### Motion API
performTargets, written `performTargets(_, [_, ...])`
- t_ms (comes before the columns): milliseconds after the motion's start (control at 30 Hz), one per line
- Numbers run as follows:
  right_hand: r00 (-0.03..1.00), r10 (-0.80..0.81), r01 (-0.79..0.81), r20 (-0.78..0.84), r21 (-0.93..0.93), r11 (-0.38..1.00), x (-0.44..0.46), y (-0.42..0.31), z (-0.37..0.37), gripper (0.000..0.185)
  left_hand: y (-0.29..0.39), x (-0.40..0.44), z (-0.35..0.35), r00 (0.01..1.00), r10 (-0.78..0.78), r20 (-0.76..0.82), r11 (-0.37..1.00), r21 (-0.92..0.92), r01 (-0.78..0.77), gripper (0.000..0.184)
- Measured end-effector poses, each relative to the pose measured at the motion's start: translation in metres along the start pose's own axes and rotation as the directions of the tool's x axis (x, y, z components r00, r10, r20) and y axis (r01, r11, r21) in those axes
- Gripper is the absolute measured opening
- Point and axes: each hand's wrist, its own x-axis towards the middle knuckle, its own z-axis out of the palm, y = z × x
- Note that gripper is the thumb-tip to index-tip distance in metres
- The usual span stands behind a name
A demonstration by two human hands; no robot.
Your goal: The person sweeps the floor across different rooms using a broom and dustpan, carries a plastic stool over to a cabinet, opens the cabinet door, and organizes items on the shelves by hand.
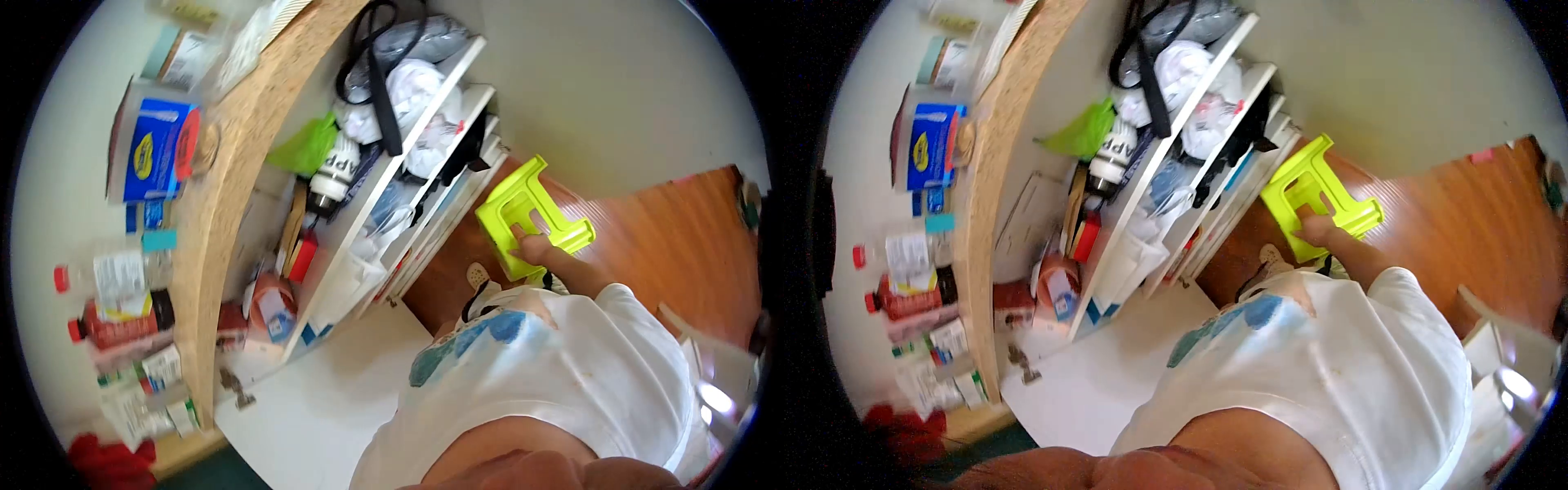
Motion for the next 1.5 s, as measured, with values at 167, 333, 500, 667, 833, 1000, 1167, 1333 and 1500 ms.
performTargets(167, [0.969,0.199,-0.224,0.145,0.180,0.958,0.001,-0.026,0.026,0.070,-0.019,0.036,-0.030,0.988,0.066,0.140,0.988,0.130,-0.085,0.025])
performTargets(333, [0.950,0.310,-0.309,0.022,0.190,0.932,-0.018,-0.042,0.052,0.066,-0.022,0.062,-0.041,0.956,0.089,0.279,0.957,0.244,-0.160,0.024])
performTargets(500, [0.923,0.381,-0.384,0.050,0.135,0.913,-0.052,-0.047,0.042,0.065,-0.019,0.067,-0.034,0.930,0.064,0.362,0.929,0.318,-0.188,0.024])
performTargets(667, [0.881,0.454,-0.472,0.132,0.185,0.862,-0.079,-0.031,0.048,0.048,-0.010,0.058,-0.022,0.934,-0.008,0.358,0.913,0.384,-0.140,0.024])
performTargets(833, [0.890,0.394,-0.430,0.230,0.137,0.892,-0.092,0.007,0.066,0.050,0.002,0.045,0.008,0.942,-0.100,0.320,0.906,0.421,-0.047,0.024])
performTargets(1000, [0.889,0.374,-0.427,0.263,0.182,0.886,-0.088,0.039,0.084,0.050,0.001,0.040,0.036,0.928,-0.188,0.320,0.894,0.448,0.027,0.024])
performTargets(1167, [0.866,0.398,-0.459,0.302,0.169,0.872,-0.057,0.052,0.116,0.056,-0.011,0.071,0.044,0.902,-0.227,0.367,0.870,0.492,0.019,0.024])
performTargets(1333, [0.831,0.376,-0.484,0.411,0.200,0.852,-0.023,0.038,0.168,0.062,-0.013,0.115,0.027,0.934,-0.174,0.311,0.886,0.464,0.011,0.023])
performTargets(1500, [0.773,0.126,-0.267,0.622,0.138,0.954,0.001,0.007,0.213,0.068,-0.036,0.155,0.025,0.987,0.037,0.156,0.840,0.531,-0.115,0.015])
